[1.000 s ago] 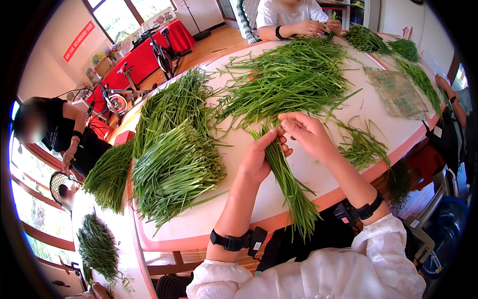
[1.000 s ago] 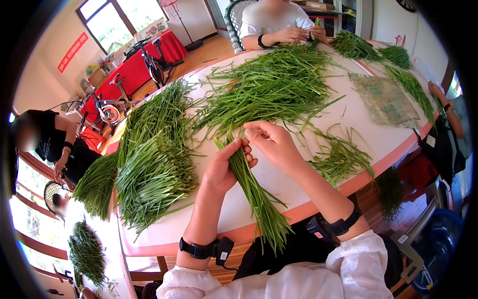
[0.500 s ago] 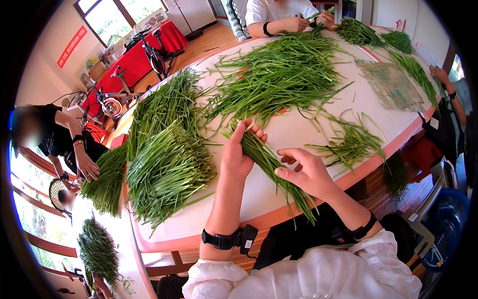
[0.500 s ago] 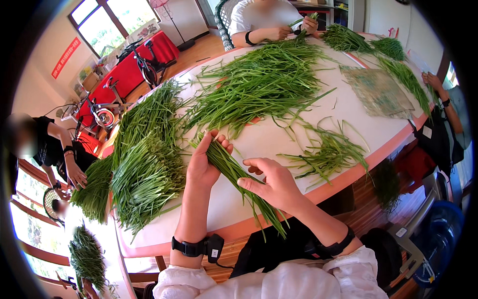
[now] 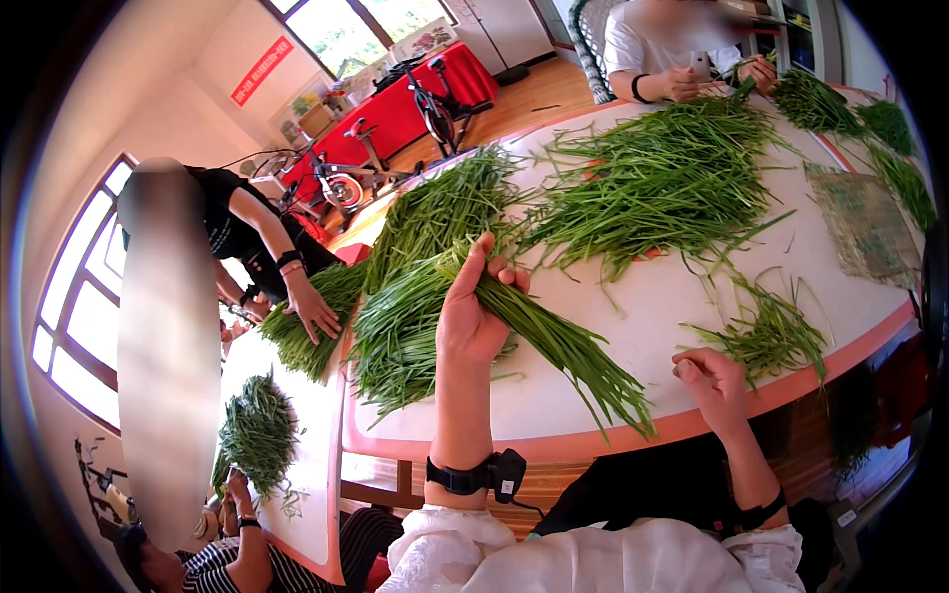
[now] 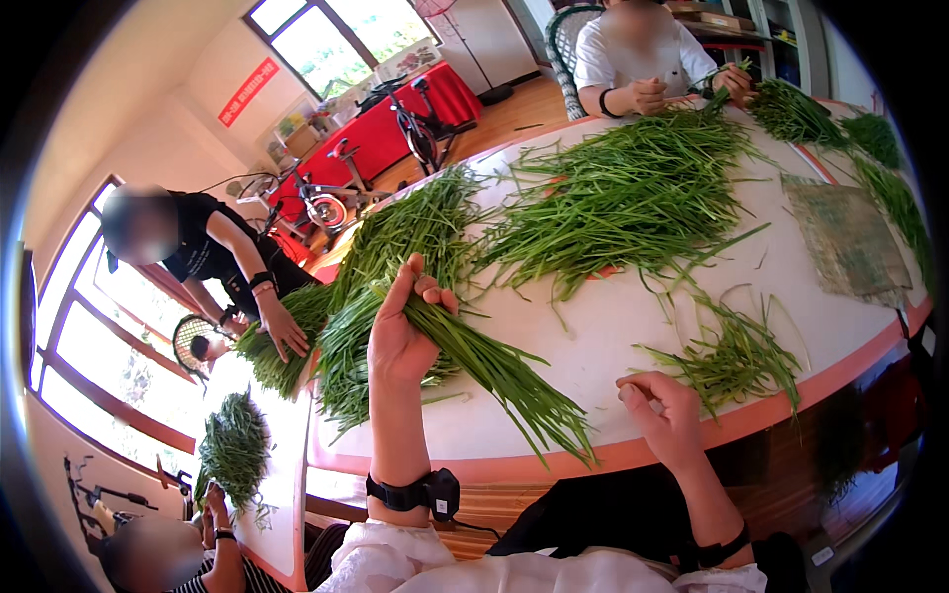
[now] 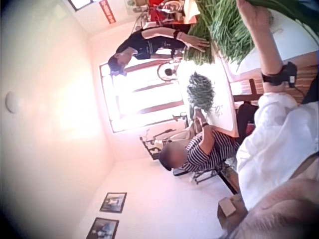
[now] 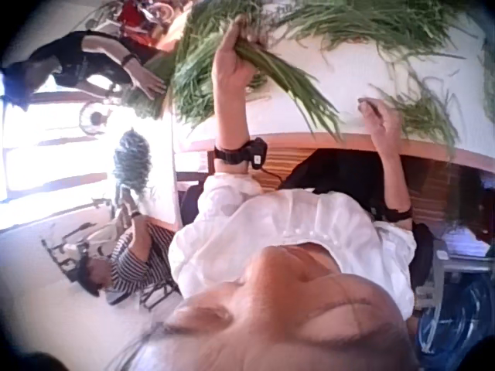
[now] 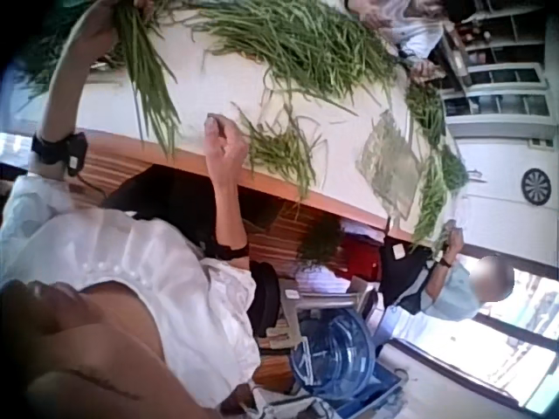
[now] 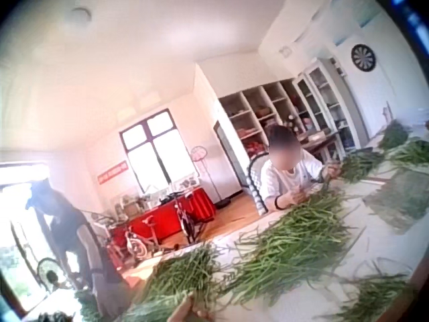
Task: The person cleans a bundle of chives by hand, stripping away wilted outer leaves and damaged parts from each individual stalk.
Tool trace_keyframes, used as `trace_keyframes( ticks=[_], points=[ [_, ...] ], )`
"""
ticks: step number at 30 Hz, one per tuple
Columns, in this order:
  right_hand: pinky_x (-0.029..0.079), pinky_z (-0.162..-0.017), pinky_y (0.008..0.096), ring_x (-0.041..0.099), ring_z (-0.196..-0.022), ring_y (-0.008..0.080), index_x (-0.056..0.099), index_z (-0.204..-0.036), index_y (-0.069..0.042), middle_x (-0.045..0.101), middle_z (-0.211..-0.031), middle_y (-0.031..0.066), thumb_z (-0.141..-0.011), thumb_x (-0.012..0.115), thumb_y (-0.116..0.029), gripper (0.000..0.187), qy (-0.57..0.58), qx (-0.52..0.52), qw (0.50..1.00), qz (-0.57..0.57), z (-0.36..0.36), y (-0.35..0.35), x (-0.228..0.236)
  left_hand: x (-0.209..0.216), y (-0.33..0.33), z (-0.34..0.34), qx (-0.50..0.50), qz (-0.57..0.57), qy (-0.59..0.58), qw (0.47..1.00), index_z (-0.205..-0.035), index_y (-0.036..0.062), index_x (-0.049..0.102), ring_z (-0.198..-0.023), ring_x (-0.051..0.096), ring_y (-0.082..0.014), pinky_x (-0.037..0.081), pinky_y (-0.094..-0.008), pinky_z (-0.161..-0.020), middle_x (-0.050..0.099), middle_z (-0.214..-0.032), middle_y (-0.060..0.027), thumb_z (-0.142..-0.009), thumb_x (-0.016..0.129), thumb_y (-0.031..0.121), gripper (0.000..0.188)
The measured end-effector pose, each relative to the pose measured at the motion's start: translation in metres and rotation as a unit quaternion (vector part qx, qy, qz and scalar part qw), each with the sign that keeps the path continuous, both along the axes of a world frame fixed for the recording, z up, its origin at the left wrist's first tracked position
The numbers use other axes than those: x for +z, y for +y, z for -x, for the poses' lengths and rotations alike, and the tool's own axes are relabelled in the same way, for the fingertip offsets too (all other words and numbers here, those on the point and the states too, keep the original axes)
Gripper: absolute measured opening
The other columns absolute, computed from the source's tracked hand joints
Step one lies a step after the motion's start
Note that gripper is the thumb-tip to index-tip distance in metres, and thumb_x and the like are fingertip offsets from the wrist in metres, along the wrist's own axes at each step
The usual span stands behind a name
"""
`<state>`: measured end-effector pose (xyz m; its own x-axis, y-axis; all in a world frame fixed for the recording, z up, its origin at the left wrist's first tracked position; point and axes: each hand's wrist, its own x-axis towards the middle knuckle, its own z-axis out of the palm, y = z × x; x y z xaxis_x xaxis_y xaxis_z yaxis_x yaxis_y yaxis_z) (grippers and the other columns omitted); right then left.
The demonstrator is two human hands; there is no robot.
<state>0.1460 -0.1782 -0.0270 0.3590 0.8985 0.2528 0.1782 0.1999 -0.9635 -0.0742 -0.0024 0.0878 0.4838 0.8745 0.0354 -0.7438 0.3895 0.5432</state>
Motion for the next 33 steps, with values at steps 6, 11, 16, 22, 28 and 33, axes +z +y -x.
trace_keyframes(
  ticks=[6,11,16,22,28,33],
  points=[
    [0.042,-0.054,0.0233,0.054,-0.059,0.0109,0.061,-0.081,0.001,0.059,-0.067,0.0062,-0.078,0.06,-0.007,0.009,-0.101,-0.011,0.992,-0.072,0.004,-0.006,0.003,0.068,-0.008,0.038,-0.007,-0.121,0.031,0.992,-0.103,0.0058,0.052,-0.068,0.05,-0.0143,0.045,-0.032,-0.073,0.048,-0.073,-0.0019,-0.089,0.049,0.019,0.019],
    [0.041,-0.051,0.0252,0.053,-0.056,0.0152,0.06,-0.077,-0.001,0.056,-0.063,0.0068,-0.075,0.06,-0.006,0.005,-0.129,0.0,0.986,-0.101,0.005,-0.001,0.003,0.121,0.004,0.071,0.041,-0.192,0.106,0.975,-0.1,0.0051,0.051,-0.074,0.055,-0.0163,0.048,-0.0351,-0.078,0.052,-0.077,-0.0041,-0.09,0.047,0.018,0.017],
    [0.041,-0.049,0.0259,0.053,-0.055,0.0168,0.059,-0.077,-0.001,0.055,-0.062,0.0066,-0.074,0.061,-0.006,0.005,-0.133,0.013,0.986,-0.1,0.004,-0.002,0.003,0.172,0.006,0.109,0.072,-0.282,0.189,0.938,-0.102,0.0053,0.051,-0.072,0.056,-0.017,0.048,-0.0361,-0.08,0.054,-0.075,-0.0042,-0.09,0.047,0.02,0.019],
    [0.041,-0.049,0.0269,0.053,-0.055,0.0181,0.059,-0.076,-0.002,0.056,-0.063,0.0066,-0.074,0.06,-0.006,0.004,-0.166,0.004,0.979,-0.118,0.004,-0.006,0.006,0.24,0.008,0.134,0.236,-0.429,0.463,0.739,-0.104,0.0031,0.054,-0.063,0.051,-0.0099,0.044,-0.0267,-0.064,0.047,-0.066,0.0007,-0.089,0.05,0.024,0.026],
    [0.042,-0.049,0.0278,0.053,-0.055,0.0192,0.059,-0.076,-0.001,0.056,-0.064,0.008,-0.073,0.06,-0.004,0.005,-0.169,-0.001,0.98,-0.104,0.007,-0.007,0.006,0.186,0.066,0.125,0.257,-0.449,0.739,0.431,-0.091,0.0012,0.059,-0.055,0.045,-0.0056,0.037,-0.0231,-0.052,0.049,-0.06,0.0019,-0.086,0.055,0.031,0.03],
    [0.042,-0.05,0.0282,0.054,-0.056,0.0195,0.059,-0.076,-0.001,0.056,-0.064,0.0082,-0.073,0.06,-0.005,0.006,-0.167,-0.002,0.981,-0.097,0.009,-0.006,0.003,0.083,0.106,0.11,0.139,-0.482,0.802,0.324,-0.091,0.0001,0.056,-0.064,0.055,-0.028,0.042,-0.0375,-0.06,0.055,-0.067,-0.0175,-0.083,0.055,0.04,0.04]
  ],
)
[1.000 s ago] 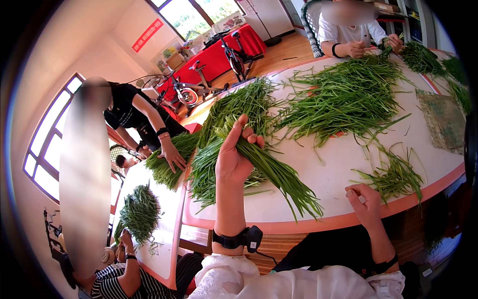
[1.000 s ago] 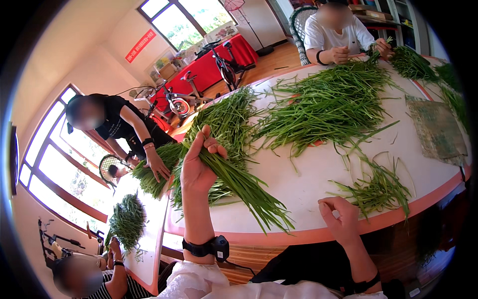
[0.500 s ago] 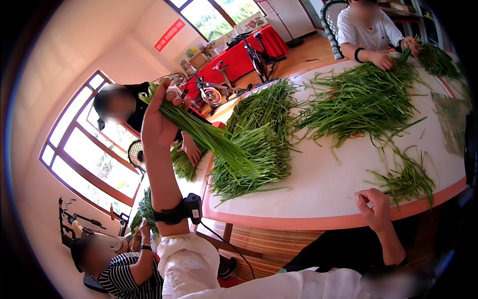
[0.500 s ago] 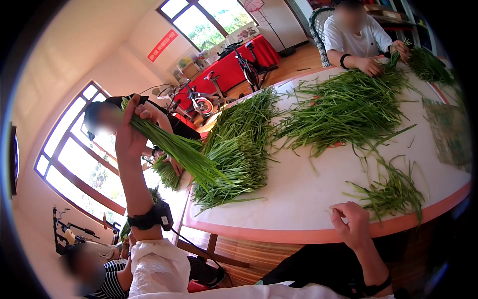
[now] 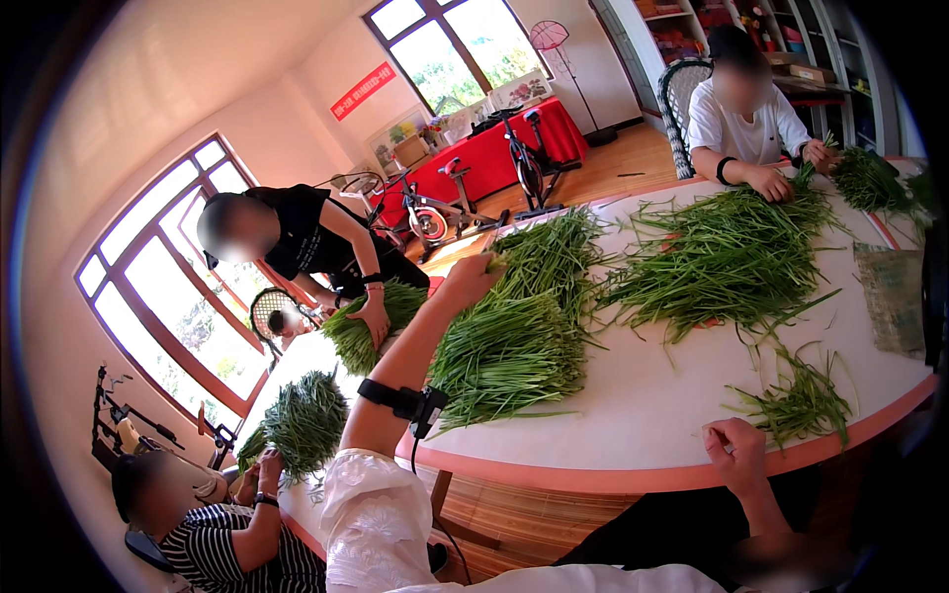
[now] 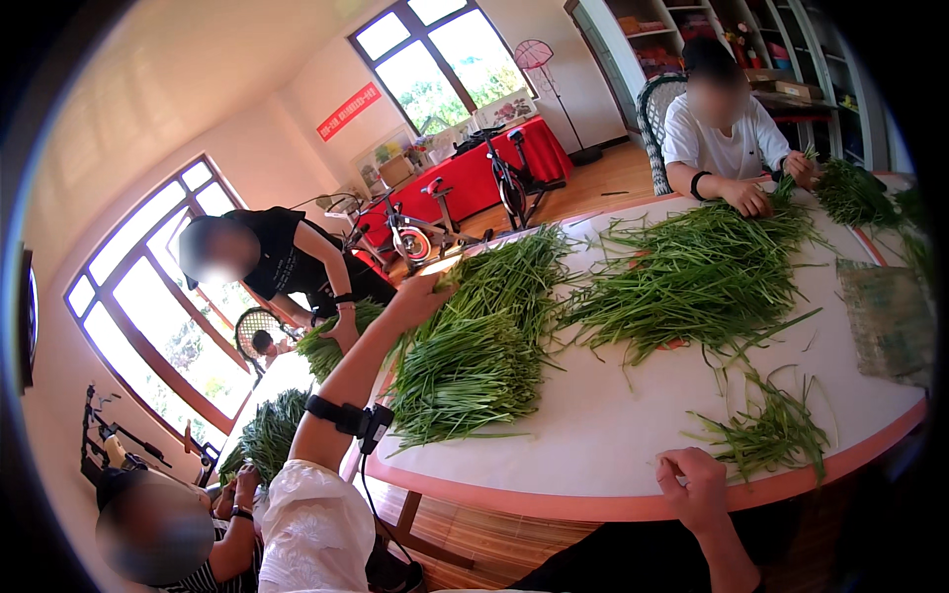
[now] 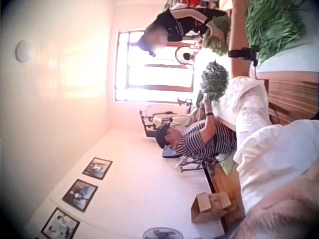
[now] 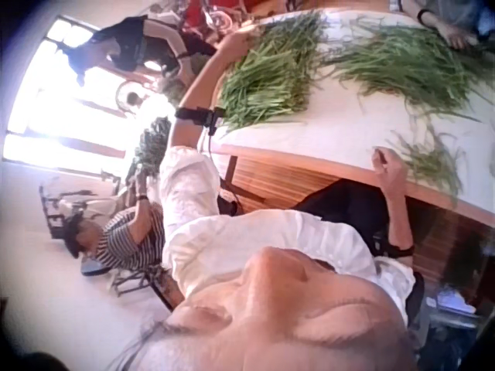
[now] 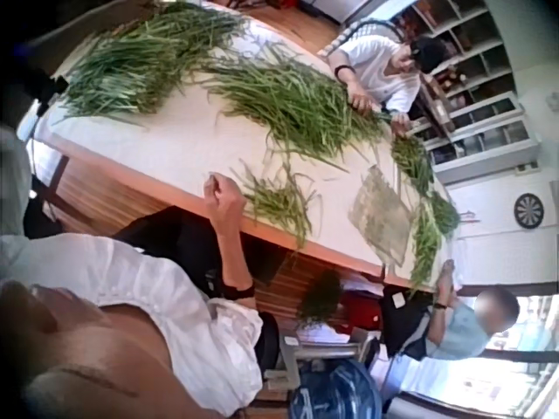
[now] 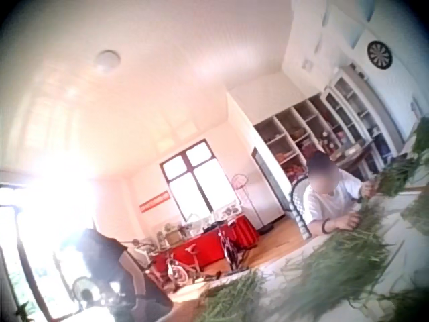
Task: The person cleans a bundle of chives by hand, stripping away wilted outer leaves and damaged parts from each individual stalk.
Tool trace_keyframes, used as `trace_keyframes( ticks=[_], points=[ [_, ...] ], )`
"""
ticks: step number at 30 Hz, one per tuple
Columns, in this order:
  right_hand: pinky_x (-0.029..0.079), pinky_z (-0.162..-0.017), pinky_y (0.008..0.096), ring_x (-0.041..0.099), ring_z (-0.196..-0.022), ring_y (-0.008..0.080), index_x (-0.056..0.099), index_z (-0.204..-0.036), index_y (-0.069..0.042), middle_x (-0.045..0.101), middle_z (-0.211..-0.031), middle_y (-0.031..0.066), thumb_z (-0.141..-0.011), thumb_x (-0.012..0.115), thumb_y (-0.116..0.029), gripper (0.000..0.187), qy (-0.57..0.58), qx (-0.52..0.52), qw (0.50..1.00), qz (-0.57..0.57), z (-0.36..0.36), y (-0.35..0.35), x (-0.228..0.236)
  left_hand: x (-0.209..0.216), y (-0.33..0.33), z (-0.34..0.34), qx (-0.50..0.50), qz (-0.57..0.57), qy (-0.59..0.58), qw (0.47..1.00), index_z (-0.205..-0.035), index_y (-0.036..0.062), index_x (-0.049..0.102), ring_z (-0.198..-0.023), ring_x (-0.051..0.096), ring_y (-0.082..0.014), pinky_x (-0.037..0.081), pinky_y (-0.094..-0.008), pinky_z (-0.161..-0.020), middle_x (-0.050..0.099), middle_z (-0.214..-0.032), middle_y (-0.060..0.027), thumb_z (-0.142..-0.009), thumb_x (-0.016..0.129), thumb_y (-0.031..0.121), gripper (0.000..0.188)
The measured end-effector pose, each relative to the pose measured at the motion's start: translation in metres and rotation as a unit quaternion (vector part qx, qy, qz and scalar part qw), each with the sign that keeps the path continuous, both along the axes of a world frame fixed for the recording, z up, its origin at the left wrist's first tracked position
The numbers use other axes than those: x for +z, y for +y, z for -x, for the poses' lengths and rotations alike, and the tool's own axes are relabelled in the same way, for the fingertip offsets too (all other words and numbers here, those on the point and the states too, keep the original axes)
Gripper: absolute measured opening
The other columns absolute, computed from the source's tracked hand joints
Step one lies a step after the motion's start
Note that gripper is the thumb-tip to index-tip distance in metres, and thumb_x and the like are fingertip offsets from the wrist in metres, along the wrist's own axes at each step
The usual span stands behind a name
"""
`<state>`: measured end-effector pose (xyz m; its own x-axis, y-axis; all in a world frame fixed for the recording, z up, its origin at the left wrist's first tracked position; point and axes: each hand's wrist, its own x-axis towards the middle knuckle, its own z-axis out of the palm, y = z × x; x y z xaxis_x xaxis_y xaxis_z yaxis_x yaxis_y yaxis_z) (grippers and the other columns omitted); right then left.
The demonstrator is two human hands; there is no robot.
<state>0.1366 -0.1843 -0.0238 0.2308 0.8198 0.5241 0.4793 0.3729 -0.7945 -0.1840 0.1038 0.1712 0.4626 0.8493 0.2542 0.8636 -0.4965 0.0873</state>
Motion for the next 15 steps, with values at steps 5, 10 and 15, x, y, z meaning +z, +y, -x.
trace_keyframes(
  ticks=[5,10,15],
  points=[
    [0.044,-0.053,0.0294,0.055,-0.058,0.0211,0.06,-0.077,-0.001,0.056,-0.063,0.0088,-0.073,0.063,-0.008,0.008,0.004,-0.011,1.0,0.012,0.001,0.002,0.002,-0.053,0.002,-0.022,-0.01,0.098,-0.035,0.994,-0.088,0.0012,0.056,-0.076,0.055,-0.0343,0.042,-0.0406,-0.066,0.058,-0.079,-0.0178,-0.082,0.055,0.035,0.034],
    [0.044,-0.054,0.0304,0.056,-0.059,0.0233,0.06,-0.077,-0.001,0.057,-0.064,0.0097,-0.073,0.063,-0.007,0.008,-0.005,-0.023,1.0,0.014,0.001,0.002,-0.003,-0.075,0.015,-0.002,-0.079,0.03,-0.171,0.982,-0.099,0.0025,0.058,-0.073,0.055,-0.028,0.042,-0.0358,-0.064,0.057,-0.077,-0.0159,-0.083,0.055,0.03,0.032],
    [0.044,-0.052,0.0274,0.056,-0.058,0.0191,0.06,-0.077,0.001,0.057,-0.065,0.0099,-0.074,0.061,-0.006,0.008,-0.011,-0.015,1.0,0.02,-0.001,0.003,-0.001,-0.042,0.007,-0.004,0.034,0.099,-0.085,0.991,-0.095,0.004,0.058,-0.069,0.055,-0.0256,0.041,-0.036,-0.063,0.057,-0.075,-0.0156,-0.083,0.055,0.03,0.029]
  ],
)
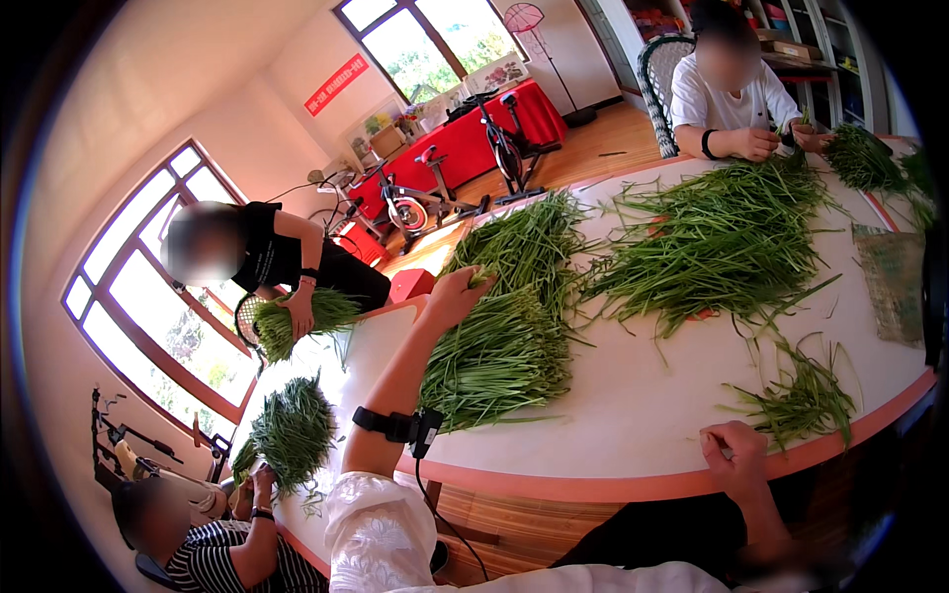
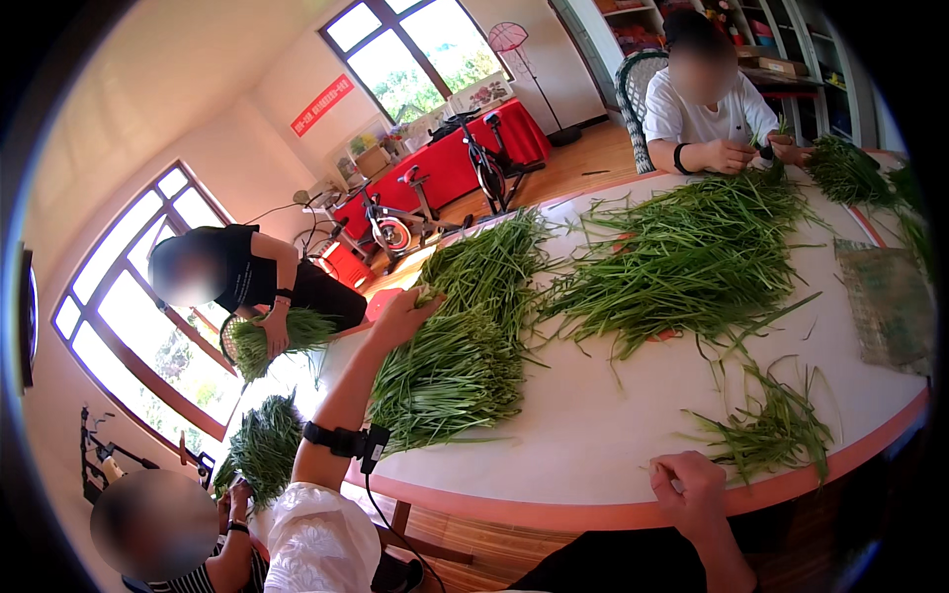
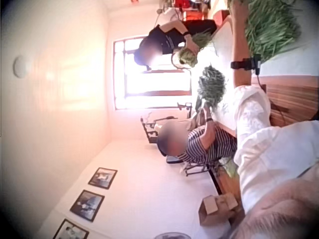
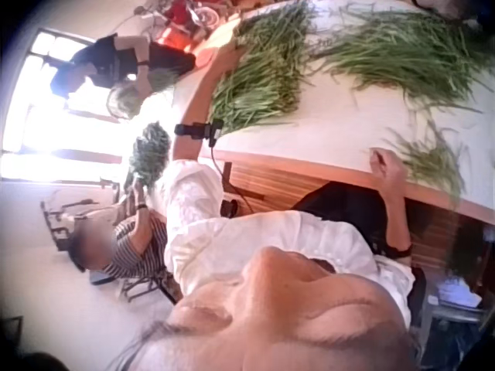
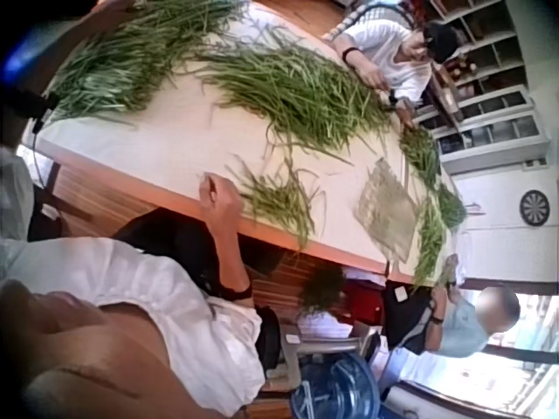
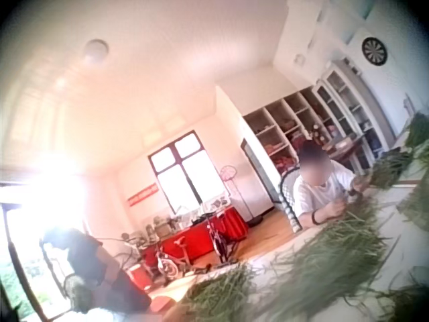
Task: The person cleans a bundle of chives by hand, stripping away wilted outer leaves and damaged parts from each individual stalk.
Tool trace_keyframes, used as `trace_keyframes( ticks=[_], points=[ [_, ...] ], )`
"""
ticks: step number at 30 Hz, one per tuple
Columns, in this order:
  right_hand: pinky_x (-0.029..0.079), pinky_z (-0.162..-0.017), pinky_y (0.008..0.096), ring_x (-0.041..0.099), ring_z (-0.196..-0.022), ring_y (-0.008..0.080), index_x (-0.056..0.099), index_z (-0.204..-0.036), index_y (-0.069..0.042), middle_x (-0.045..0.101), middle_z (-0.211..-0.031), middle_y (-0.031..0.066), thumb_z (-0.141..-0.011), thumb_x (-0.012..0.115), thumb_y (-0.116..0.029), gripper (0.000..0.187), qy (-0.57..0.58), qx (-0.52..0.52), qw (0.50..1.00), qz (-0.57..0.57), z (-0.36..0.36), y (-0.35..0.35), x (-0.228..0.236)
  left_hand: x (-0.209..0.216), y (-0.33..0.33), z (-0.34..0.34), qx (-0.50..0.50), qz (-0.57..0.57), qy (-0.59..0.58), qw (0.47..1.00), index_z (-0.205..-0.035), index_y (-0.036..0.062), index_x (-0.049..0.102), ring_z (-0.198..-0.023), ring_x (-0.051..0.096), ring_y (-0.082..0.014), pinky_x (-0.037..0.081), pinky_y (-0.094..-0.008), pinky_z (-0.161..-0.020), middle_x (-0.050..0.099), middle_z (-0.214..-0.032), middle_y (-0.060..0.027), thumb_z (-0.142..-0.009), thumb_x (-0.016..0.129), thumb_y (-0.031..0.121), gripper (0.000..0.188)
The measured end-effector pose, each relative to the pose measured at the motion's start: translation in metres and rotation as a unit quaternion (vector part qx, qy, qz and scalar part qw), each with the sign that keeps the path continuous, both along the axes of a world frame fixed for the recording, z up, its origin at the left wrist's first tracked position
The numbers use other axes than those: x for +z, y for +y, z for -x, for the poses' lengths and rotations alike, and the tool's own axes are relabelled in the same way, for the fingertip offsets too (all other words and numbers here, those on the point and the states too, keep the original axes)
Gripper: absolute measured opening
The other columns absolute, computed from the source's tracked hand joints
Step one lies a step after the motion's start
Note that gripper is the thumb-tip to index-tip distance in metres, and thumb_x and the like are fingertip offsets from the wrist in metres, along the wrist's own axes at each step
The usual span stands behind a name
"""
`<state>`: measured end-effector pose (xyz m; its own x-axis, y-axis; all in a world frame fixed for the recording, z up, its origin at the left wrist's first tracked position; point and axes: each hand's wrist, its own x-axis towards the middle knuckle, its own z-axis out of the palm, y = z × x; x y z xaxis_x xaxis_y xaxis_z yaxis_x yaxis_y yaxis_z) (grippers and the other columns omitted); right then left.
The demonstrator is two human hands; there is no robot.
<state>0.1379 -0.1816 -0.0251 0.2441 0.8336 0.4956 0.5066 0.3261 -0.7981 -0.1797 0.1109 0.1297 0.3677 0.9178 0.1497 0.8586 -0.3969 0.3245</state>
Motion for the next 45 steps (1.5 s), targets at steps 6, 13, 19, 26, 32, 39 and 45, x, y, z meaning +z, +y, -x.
trace_keyframes(
  ticks=[6,13,19,26,32,39,45],
  points=[
    [0.044,-0.052,0.0254,0.055,-0.057,0.0167,0.06,-0.078,0.002,0.057,-0.066,0.0095,-0.075,0.06,-0.007,0.009,0.014,-0.007,1.0,0.021,0.002,-0.001,0.006,-0.024,-0.004,-0.008,-0.096,0.085,-0.058,0.99,-0.105,0.006,0.059,-0.072,0.052,-0.0128,0.043,-0.0281,-0.068,0.061,-0.081,-0.004,-0.08,0.061,0.033,0.036],
    [0.043,-0.051,0.0256,0.055,-0.057,0.0164,0.061,-0.078,0.001,0.057,-0.066,0.0095,-0.076,0.061,-0.008,0.01,0.05,0.009,0.998,0.036,-0.001,-0.001,0.007,-0.007,-0.018,-0.028,-0.134,0.041,0.067,0.988,-0.129,0.009,0.039,-0.117,0.04,-0.0283,0.03,-0.0368,-0.099,0.044,-0.125,-0.0158,-0.066,0.068,0.048,0.079],
    [0.043,-0.05,0.0254,0.055,-0.056,0.0163,0.06,-0.077,0.002,0.057,-0.066,0.0097,-0.076,0.061,-0.008,0.01,0.05,0.0,0.999,0.022,0.0,0.001,0.007,-0.027,-0.029,-0.053,-0.169,-0.122,0.19,0.959,-0.127,0.0105,0.041,-0.12,0.035,-0.032,0.024,-0.0438,-0.102,0.042,-0.126,-0.0171,-0.075,0.056,0.051,0.067],
    [0.044,-0.051,0.0263,0.056,-0.056,0.0177,0.061,-0.077,0.001,0.057,-0.065,0.0098,-0.075,0.06,-0.007,0.008,0.028,0.002,0.999,0.016,-0.001,0.001,0.005,-0.067,-0.02,-0.047,-0.213,-0.179,0.115,0.954,-0.102,0.0076,0.055,-0.098,0.049,-0.0295,0.036,-0.0411,-0.087,0.054,-0.102,-0.0122,-0.087,0.045,0.027,0.026],
    [0.046,-0.052,0.0243,0.057,-0.057,0.0157,0.06,-0.077,0.002,0.057,-0.066,0.0095,-0.076,0.06,-0.006,0.008,0.023,0.003,0.999,0.022,-0.004,0.0,0.003,-0.062,-0.025,-0.05,-0.236,-0.193,0.155,0.94,-0.091,0.008,0.058,-0.09,0.052,-0.026,0.04,-0.0389,-0.08,0.056,-0.088,-0.0085,-0.086,0.046,0.022,0.019],
    [0.045,-0.054,0.0289,0.057,-0.059,0.0227,0.061,-0.078,0.0,0.058,-0.067,0.0106,-0.075,0.06,-0.008,0.008,0.042,0.001,0.999,0.025,0.002,-0.003,0.007,-0.063,-0.03,-0.049,-0.184,-0.199,0.164,0.948,-0.089,0.0092,0.059,-0.085,0.053,-0.0265,0.041,-0.0391,-0.076,0.056,-0.085,-0.0084,-0.084,0.048,0.022,0.018],
    [0.045,-0.055,0.0303,0.057,-0.061,0.0239,0.061,-0.079,-0.003,0.058,-0.068,0.0098,-0.074,0.06,-0.008,0.007,0.008,0.006,1.0,0.018,0.0,0.001,-0.001,-0.056,-0.03,-0.052,-0.207,-0.192,0.231,0.931,-0.089,0.0106,0.06,-0.087,0.053,-0.0252,0.041,-0.0388,-0.077,0.057,-0.084,-0.0067,-0.083,0.047,0.023,0.019]
  ],
)
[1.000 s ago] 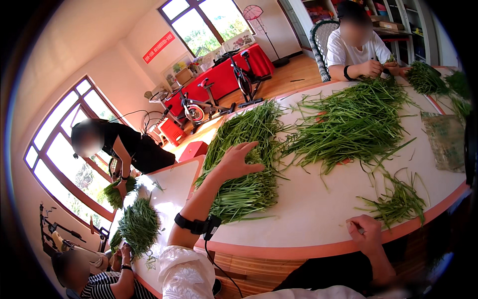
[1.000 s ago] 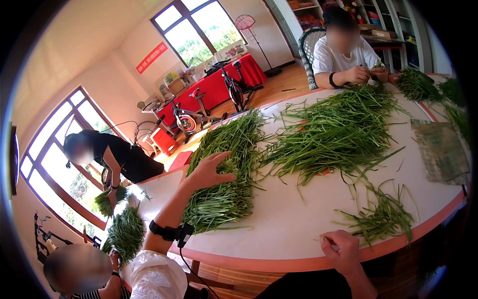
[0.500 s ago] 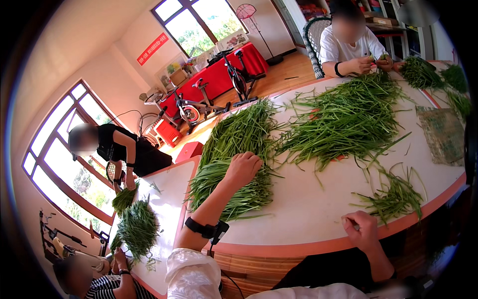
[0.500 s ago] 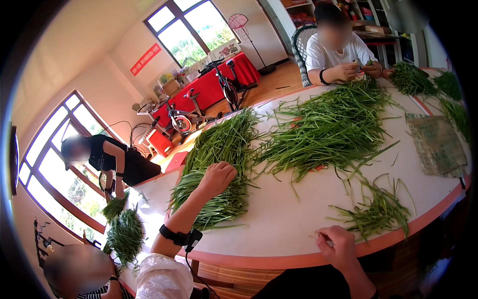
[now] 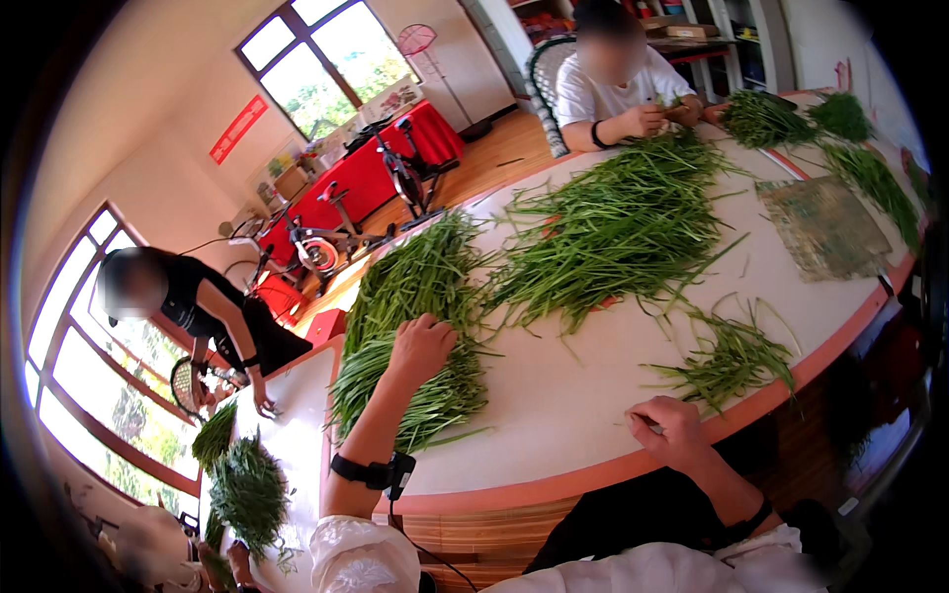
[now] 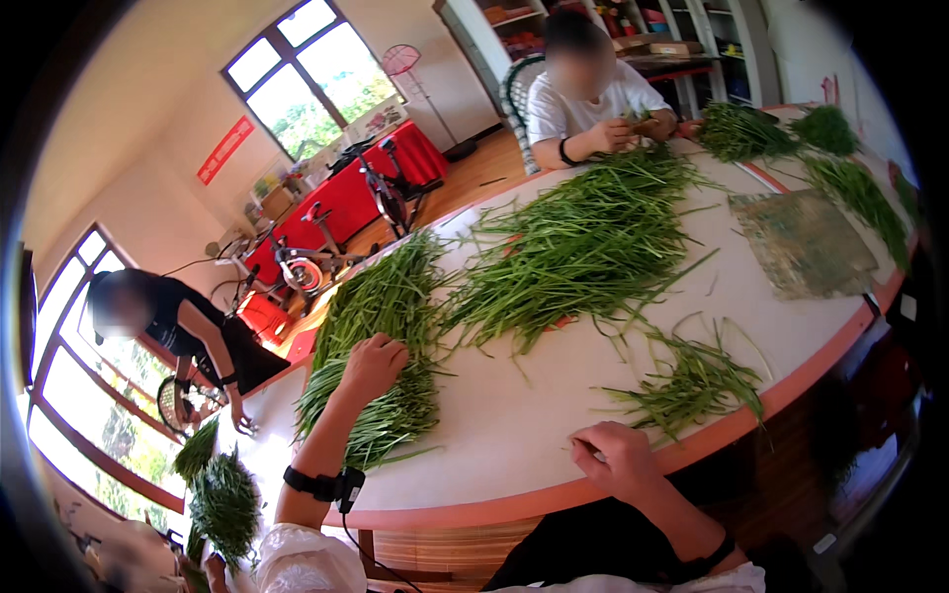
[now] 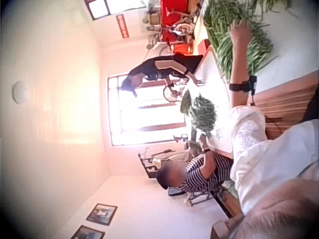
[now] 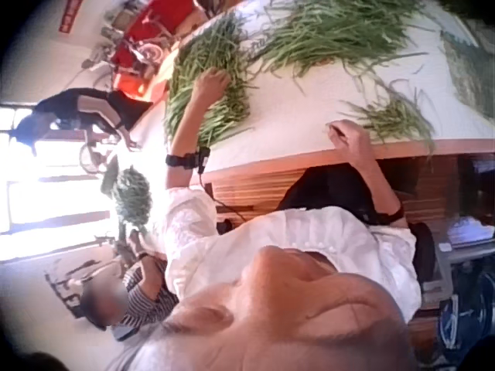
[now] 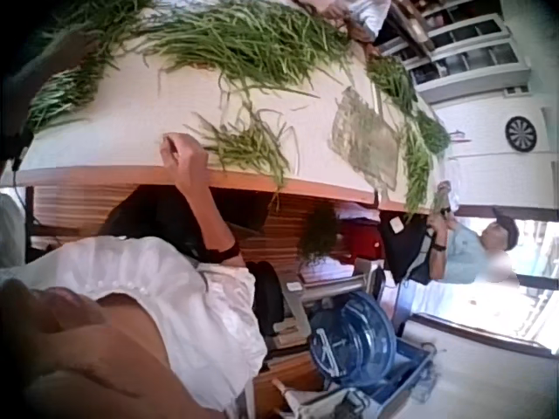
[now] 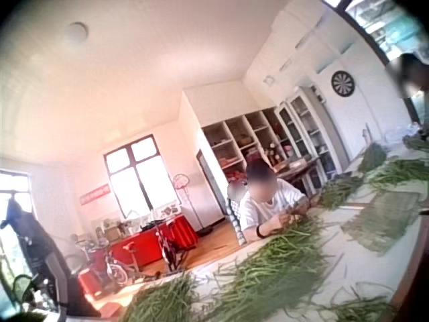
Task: The person cleans a bundle of chives by hand, stripping away wilted outer leaves and damaged parts from each individual stalk.
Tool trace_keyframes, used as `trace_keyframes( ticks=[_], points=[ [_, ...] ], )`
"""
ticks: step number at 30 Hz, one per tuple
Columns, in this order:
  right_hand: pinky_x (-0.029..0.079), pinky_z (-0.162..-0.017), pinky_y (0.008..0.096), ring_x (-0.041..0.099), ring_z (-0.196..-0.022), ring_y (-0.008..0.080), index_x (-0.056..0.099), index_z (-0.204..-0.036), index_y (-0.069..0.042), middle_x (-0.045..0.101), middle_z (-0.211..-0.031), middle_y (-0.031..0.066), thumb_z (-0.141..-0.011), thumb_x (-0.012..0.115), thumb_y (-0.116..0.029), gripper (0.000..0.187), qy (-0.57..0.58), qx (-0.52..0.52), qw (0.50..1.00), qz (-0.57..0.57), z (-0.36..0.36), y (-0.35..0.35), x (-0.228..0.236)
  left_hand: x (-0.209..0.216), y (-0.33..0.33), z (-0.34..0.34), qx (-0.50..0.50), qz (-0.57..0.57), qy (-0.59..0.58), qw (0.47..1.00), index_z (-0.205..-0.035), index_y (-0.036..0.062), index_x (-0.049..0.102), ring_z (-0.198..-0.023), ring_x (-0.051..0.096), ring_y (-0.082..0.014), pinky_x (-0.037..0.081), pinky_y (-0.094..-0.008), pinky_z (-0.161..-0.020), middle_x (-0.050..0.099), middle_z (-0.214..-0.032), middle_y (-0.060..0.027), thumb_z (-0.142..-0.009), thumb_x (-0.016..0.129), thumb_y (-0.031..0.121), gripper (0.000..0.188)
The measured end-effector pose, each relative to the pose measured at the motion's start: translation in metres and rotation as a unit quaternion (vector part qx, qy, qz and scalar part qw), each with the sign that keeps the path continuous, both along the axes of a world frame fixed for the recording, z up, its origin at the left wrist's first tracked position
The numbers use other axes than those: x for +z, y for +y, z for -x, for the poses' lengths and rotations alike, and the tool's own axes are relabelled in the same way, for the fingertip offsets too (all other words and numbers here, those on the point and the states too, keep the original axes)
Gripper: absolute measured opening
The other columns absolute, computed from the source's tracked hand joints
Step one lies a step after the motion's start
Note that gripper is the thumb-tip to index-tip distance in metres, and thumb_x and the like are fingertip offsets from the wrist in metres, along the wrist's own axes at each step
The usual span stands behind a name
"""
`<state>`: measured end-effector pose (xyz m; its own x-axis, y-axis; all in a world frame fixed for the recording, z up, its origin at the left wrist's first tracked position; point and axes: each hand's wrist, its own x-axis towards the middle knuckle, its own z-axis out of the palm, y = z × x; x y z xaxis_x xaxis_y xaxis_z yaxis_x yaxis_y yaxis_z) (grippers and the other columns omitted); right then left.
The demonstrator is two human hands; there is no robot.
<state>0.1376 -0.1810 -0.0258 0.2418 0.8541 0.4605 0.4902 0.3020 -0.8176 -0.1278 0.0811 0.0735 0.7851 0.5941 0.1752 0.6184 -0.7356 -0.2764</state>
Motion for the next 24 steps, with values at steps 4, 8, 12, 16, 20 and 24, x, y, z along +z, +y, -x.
trace_keyframes(
  ticks=[4,8,12,16,20,24],
  points=[
    [0.045,-0.055,0.0311,0.056,-0.06,0.0225,0.062,-0.079,-0.005,0.058,-0.065,0.0062,-0.074,0.062,-0.01,0.007,-0.074,0.014,0.996,-0.046,-0.005,0.001,0.001,-0.002,-0.006,-0.011,0.071,-0.003,-0.063,0.995,-0.111,0.011,0.056,-0.113,0.041,-0.0303,0.024,-0.0478,-0.098,0.047,-0.116,-0.0147,-0.081,0.053,0.036,0.039],
    [0.044,-0.054,0.0312,0.056,-0.061,0.0207,0.062,-0.079,-0.007,0.057,-0.064,0.0038,-0.074,0.063,-0.011,0.006,-0.082,-0.006,0.994,-0.077,-0.02,-0.018,0.007,0.021,-0.067,-0.064,-0.016,-0.042,-0.057,0.997,-0.116,0.0078,0.05,-0.117,0.036,-0.0346,0.023,-0.0499,-0.099,0.04,-0.123,-0.0182,-0.078,0.059,0.031,0.045],
    [0.044,-0.064,0.0333,0.057,-0.071,0.0231,0.06,-0.082,-0.007,0.059,-0.073,0.0054,-0.076,0.064,-0.016,0.011,-0.06,-0.108,0.988,-0.096,-0.053,-0.045,0.021,-0.014,-0.119,-0.101,-0.112,0.288,-0.07,0.948,-0.122,0.0057,0.045,-0.112,0.041,-0.0366,0.034,-0.0416,-0.095,0.039,-0.126,-0.0204,-0.077,0.061,0.033,0.054],
    [0.034,-0.092,0.0454,0.044,-0.109,0.0368,0.046,-0.116,0.001,0.051,-0.11,0.0217,-0.086,0.048,-0.044,0.054,-0.171,-0.353,0.92,0.012,-0.14,-0.077,0.023,-0.039,-0.168,-0.155,-0.173,0.322,-0.044,0.93,-0.127,0.003,0.038,-0.107,0.046,-0.037,0.039,-0.0392,-0.089,0.043,-0.12,-0.0216,-0.073,0.065,0.036,0.068],
    [0.027,-0.098,0.0466,0.034,-0.118,0.0402,0.039,-0.124,0.002,0.043,-0.121,0.0238,-0.085,0.037,-0.056,0.07,-0.2,-0.415,0.866,0.196,-0.175,-0.075,-0.002,-0.05,-0.177,-0.207,-0.144,0.323,-0.058,0.934,-0.125,0.0036,0.039,-0.098,0.051,-0.0359,0.043,-0.039,-0.084,0.045,-0.113,-0.021,-0.071,0.067,0.037,0.069],
    [0.027,-0.098,0.0438,0.037,-0.117,0.0377,0.04,-0.123,0.002,0.046,-0.118,0.0225,-0.086,0.032,-0.058,0.071,-0.174,-0.315,0.916,0.178,-0.154,-0.044,0.0,-0.061,-0.174,-0.234,-0.144,0.348,-0.092,0.922,-0.115,0.001,0.048,-0.089,0.055,-0.0341,0.046,-0.04,-0.077,0.05,-0.1,-0.0179,-0.074,0.064,0.031,0.054]
  ],
)
